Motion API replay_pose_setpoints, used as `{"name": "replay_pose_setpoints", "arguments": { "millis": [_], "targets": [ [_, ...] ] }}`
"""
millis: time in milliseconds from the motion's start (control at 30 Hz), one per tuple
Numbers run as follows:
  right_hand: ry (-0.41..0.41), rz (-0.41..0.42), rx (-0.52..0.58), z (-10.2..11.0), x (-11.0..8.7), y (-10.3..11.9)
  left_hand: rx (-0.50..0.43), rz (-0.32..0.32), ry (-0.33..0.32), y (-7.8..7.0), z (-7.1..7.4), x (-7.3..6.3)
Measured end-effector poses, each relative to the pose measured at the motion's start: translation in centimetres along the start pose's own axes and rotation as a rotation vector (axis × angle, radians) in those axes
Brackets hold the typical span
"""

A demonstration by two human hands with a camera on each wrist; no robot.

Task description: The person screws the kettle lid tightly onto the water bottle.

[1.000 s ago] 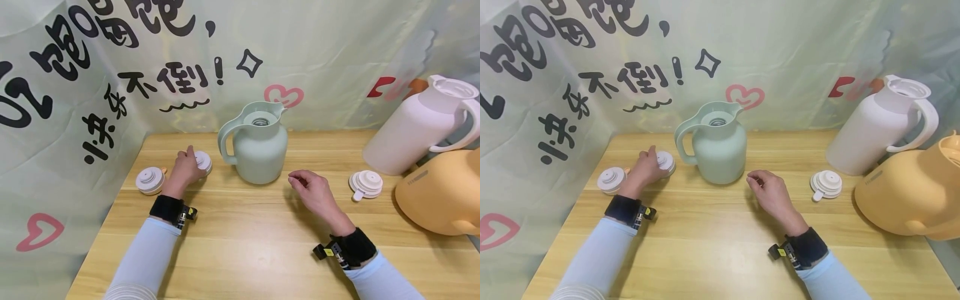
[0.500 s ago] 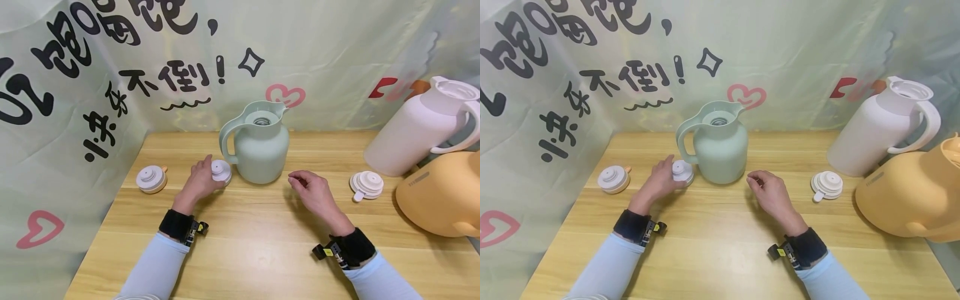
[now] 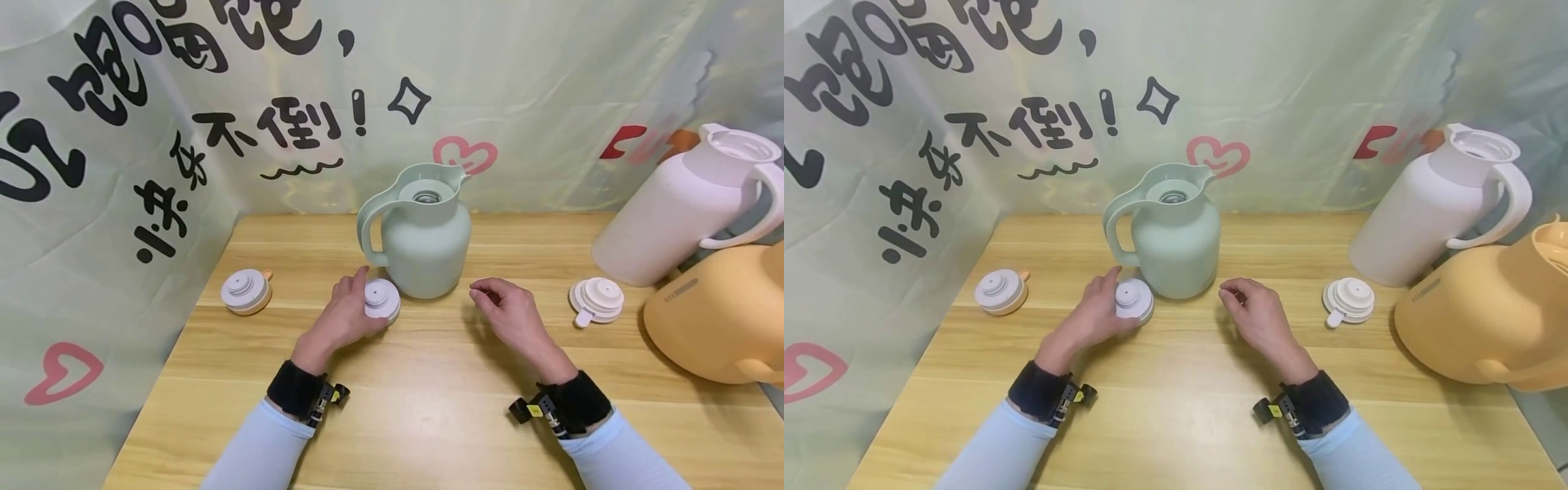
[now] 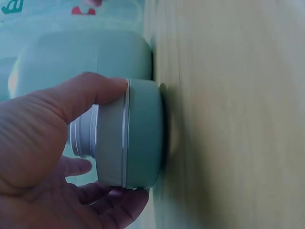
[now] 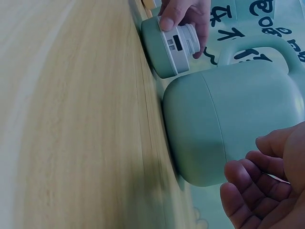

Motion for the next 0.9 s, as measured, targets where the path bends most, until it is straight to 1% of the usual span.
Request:
{"name": "replay_pose_setpoints", "arguments": {
  "millis": [100,300,400,500,600,700,800,900],
  "targets": [
    [0.0,-0.001,-0.001,0.0,0.0,0.0,-0.024,-0.033,0.03,-0.8,-0.3,-0.8],
    [-0.002,-0.001,0.005,0.1,0.0,0.1,-0.134,-0.069,0.104,-2.4,-0.7,-1.9],
    [0.001,-0.013,0.028,0.2,-0.1,0.3,-0.19,-0.087,0.113,-3.4,-0.5,-2.2],
    [0.008,-0.043,0.074,0.3,-0.1,0.5,-0.258,-0.118,0.095,-4.6,-0.3,-2.3],
    [0.012,-0.079,0.152,0.5,-0.1,1.1,-0.33,-0.146,0.057,-5.7,-0.3,-2.2],
    [0.025,-0.112,0.264,0.5,0.0,1.7,-0.402,-0.146,0.028,-6.5,-0.4,-2.1],
    [0.065,-0.138,0.398,0.3,0.1,2.3,-0.481,-0.14,0.015,-7.1,-0.5,-2.2],
    [0.12,-0.162,0.516,0.1,0.1,2.8,-0.546,-0.155,0.011,-7.7,-0.6,-2.2]
  ]
}}
Point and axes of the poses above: each hand's wrist, its own x-axis towards the middle knuckle, its own z-axis out of the back of the hand, y = z × x, the point moved 5 cm from there along x, towards the middle knuckle, and after that the axes turned 9 degrees about -y, right-handed, at the moved point
